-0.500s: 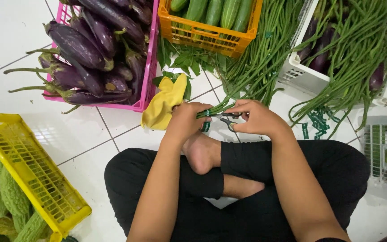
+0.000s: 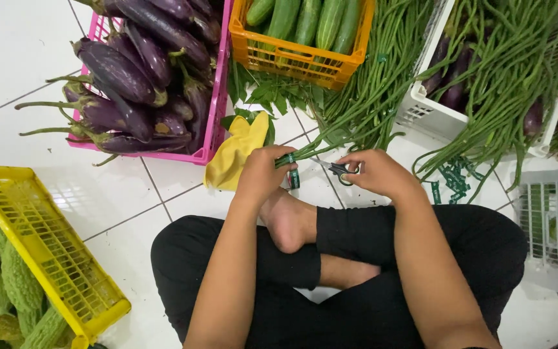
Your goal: Trimming the ends of long beans with scissors and wiping cucumbers with a cloth for preparation.
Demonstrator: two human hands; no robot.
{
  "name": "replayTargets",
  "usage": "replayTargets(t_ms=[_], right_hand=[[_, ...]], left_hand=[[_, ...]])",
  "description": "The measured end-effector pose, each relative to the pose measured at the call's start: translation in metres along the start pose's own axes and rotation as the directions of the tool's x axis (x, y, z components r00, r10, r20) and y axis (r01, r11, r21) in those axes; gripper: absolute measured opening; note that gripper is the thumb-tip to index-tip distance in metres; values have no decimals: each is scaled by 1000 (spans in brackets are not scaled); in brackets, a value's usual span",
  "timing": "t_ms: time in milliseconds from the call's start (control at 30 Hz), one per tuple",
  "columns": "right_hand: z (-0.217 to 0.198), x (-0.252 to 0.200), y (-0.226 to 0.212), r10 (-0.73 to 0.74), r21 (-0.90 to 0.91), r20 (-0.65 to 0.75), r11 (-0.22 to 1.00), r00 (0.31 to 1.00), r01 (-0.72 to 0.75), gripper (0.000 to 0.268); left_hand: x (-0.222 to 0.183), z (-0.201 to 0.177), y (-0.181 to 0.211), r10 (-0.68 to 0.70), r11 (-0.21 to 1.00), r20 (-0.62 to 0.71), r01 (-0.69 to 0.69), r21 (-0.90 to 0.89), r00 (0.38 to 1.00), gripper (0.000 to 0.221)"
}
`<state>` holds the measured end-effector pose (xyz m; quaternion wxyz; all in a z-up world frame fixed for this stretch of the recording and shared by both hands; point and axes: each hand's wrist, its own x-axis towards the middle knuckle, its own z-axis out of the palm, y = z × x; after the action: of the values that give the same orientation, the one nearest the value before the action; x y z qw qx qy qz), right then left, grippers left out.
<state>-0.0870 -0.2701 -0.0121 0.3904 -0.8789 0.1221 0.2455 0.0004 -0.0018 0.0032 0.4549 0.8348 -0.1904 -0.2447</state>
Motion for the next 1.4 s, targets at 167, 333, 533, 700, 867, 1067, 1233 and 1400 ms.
replayTargets(t_ms=[167, 333, 533, 700, 867, 1067, 1233, 1400], right_hand=[[23, 15, 19, 88, -70, 18, 994, 996, -87, 41], [36, 4, -21, 53, -9, -20, 999, 998, -54, 44], [104, 28, -11, -75, 442, -127, 889, 989, 125, 41], [82, 0, -34, -49, 656, -136, 744, 990, 127, 28], [63, -36, -47, 27, 665, -166, 741, 986, 92, 17], [59, -49, -23, 31, 627, -168, 774, 985, 83, 33], [55, -43, -4, 28, 618, -218, 778, 976, 116, 35], [38, -45, 0, 11, 572, -236, 810, 972, 130, 30]], left_hand=[[0, 4, -3, 1, 1000, -31, 0, 20, 1000, 41], [-6, 9, -1, 11, 1000, -78, -9, 21, 997, 41], [-8, 26, -2, 50, 997, -125, -42, 63, 991, 41], [-21, 24, 18, 71, 997, -166, -74, -14, 984, 40], [-39, 25, 60, 130, 987, -182, -144, -68, 975, 34], [-35, 57, 60, 177, 979, -195, -193, -67, 965, 31], [-34, 69, 72, 212, 975, -212, -222, -24, 954, 32], [-21, 83, 63, 267, 964, -228, -258, 68, 936, 28]])
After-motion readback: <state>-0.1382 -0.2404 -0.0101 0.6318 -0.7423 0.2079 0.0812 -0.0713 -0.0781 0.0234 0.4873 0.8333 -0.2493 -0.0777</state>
